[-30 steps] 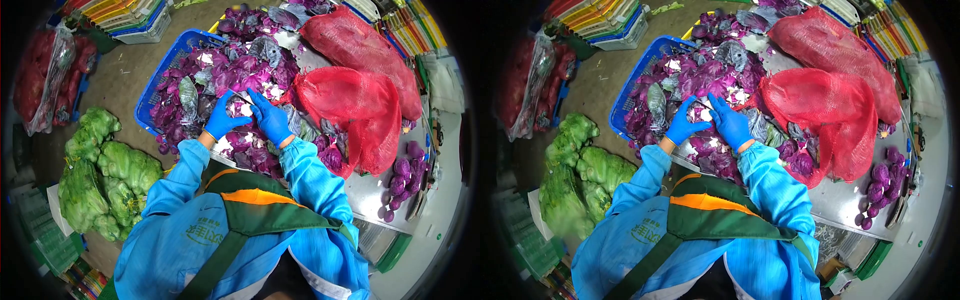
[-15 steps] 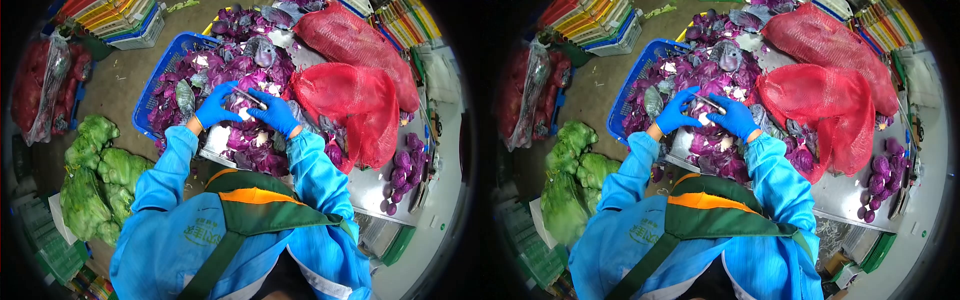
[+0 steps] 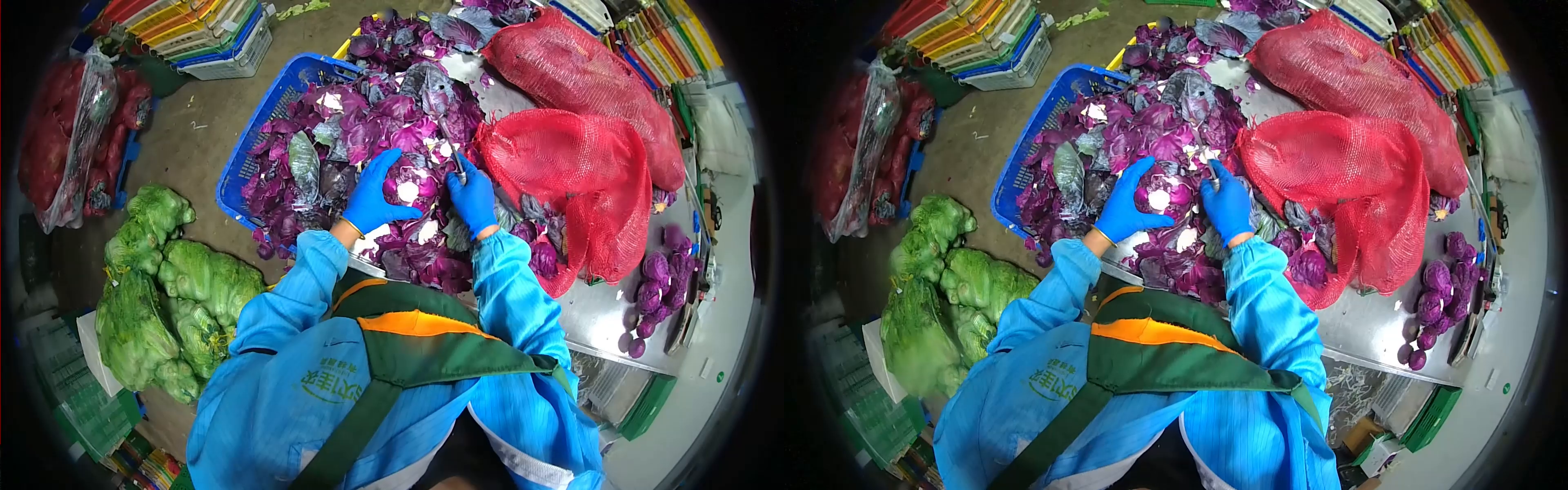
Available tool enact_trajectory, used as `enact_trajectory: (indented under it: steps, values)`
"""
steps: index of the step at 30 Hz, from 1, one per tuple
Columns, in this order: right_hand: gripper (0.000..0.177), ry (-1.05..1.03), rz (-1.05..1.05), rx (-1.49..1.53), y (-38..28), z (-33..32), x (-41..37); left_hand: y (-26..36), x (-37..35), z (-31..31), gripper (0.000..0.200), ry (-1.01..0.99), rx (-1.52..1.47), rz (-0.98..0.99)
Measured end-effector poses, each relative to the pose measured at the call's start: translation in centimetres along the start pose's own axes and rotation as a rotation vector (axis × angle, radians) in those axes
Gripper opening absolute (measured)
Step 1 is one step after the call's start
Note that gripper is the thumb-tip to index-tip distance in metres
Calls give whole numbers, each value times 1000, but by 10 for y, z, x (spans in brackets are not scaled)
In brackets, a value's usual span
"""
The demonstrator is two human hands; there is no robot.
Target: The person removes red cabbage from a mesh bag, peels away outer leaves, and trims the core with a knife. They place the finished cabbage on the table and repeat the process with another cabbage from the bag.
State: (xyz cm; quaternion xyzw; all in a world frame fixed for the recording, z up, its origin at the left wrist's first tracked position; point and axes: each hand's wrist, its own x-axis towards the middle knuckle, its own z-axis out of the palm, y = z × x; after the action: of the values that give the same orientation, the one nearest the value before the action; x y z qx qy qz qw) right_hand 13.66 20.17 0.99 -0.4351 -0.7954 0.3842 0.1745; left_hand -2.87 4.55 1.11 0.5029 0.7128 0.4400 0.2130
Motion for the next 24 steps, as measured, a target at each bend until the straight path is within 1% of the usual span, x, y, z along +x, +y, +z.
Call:
enact_trajectory:
  steps: [1,2,4,5,6,7,8,9,10,12,13,14,15,16,17,18,20,21,22,23,24]
  values:
    - [58,-136,-80,-74,-34,-20,-10,-4,2,-1,111,-10,-53,-13]
    - [58,-137,-74,-72,-33,-16,-13,-7,2,-1,112,-23,-106,-28]
    - [61,-75,-480,-120,-33,-12,-15,-6,4,-3,113,-41,-96,-42]
    - [61,-176,-485,-86,-34,-13,-14,-5,7,-5,113,-73,-76,-27]
    - [61,-173,-485,-86,-33,-12,-12,-4,9,-5,112,-102,-55,-16]
    - [59,-236,-429,-174,-32,-8,-9,-5,11,-4,111,-108,6,30]
    - [57,-298,-373,-260,-32,-5,-7,-4,12,-3,111,-108,10,29]
    - [50,-235,-353,-142,-39,-6,-7,-2,12,-2,110,-96,-18,2]
    - [50,-235,-351,-141,-34,-3,-4,0,13,-1,110,-86,-48,-24]
    - [42,-99,-98,5,-23,4,7,3,16,-1,109,-87,-23,-8]
    - [38,-32,-86,47,-20,5,10,3,18,-3,109,-110,-25,0]
    - [38,-25,-81,48,-17,7,13,3,18,-5,108,-136,-28,7]
    - [39,34,-36,60,-7,11,17,1,17,-7,108,-140,-30,12]
    - [41,92,6,72,5,18,20,-2,14,-12,108,-189,-22,96]
    - [41,161,18,-37,39,35,19,-5,15,-18,108,-232,-5,184]
    - [41,157,14,-35,35,30,17,-2,12,-22,109,-211,56,192]
    - [40,-12,240,195,17,17,3,5,0,-25,108,-43,53,97]
    - [37,10,172,135,31,22,-3,7,-8,-28,107,2,150,46]
    - [37,16,168,131,25,18,-11,8,-14,-31,106,51,243,-4]
    - [37,17,247,192,18,18,-25,-9,-22,-25,106,58,244,59]
    - [37,9,328,252,14,18,-38,-2,-23,-19,106,60,240,47]
